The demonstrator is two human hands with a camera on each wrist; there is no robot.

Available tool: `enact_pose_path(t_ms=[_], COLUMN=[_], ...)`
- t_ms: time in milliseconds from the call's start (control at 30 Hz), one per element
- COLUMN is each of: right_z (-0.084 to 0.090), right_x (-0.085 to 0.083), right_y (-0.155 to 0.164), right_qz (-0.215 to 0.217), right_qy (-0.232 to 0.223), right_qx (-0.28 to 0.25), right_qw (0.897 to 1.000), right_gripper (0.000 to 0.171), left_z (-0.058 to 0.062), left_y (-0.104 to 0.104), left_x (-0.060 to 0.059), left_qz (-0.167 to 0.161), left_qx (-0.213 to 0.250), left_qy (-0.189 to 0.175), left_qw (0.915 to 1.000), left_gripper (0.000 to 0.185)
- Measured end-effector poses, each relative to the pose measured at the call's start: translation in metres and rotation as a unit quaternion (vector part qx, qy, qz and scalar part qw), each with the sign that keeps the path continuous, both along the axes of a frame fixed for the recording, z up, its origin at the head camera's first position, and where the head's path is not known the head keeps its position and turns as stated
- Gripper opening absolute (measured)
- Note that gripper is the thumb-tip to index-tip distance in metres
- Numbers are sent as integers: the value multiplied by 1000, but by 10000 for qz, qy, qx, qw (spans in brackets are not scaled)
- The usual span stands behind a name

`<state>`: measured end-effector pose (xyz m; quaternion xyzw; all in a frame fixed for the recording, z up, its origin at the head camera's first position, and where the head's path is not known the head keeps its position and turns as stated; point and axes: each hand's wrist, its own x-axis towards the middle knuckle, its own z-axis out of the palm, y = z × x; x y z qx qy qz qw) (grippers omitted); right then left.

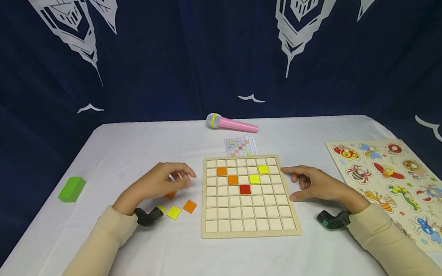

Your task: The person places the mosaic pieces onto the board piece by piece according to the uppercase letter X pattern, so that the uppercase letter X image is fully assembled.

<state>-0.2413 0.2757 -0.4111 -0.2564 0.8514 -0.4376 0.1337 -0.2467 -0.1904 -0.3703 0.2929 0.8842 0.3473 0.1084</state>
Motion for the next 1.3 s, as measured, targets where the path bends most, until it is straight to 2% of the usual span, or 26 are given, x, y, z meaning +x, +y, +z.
enact_pose_path(t_ms=[167, 400, 633, 767, 1067, 1300], right_z=[0, -1, -3, -3, 0, -2], right_x=[0, 0, 0, -1, -3, -3], right_y=[1, 1, 2, 2, 1, 2], right_qz=[12, 16, -12, 9, 81, 135], right_qy=[24, 7, -15, -12, 52, 95], right_qx=[-21, -72, -47, -7, 82, 8], right_qw=[10000, 10000, 10000, 10000, 9999, 9999], right_gripper=[79, 79, 81, 80, 81, 80], left_z=[-4, -7, -9, -9, -15, -17], left_y=[-26, -57, -71, -72, -72, -70], left_x=[6, 13, 14, 16, 17, 16], left_qz=[-150, -209, -208, -206, -179, -60], left_qx=[-12, -49, -67, -72, -229, -284], left_qy=[-618, -1360, -1889, -1907, -1556, -1496], left_qw=[9980, 9905, 9818, 9814, 9874, 9883], left_gripper=[18, 22, 35, 41, 32, 30])
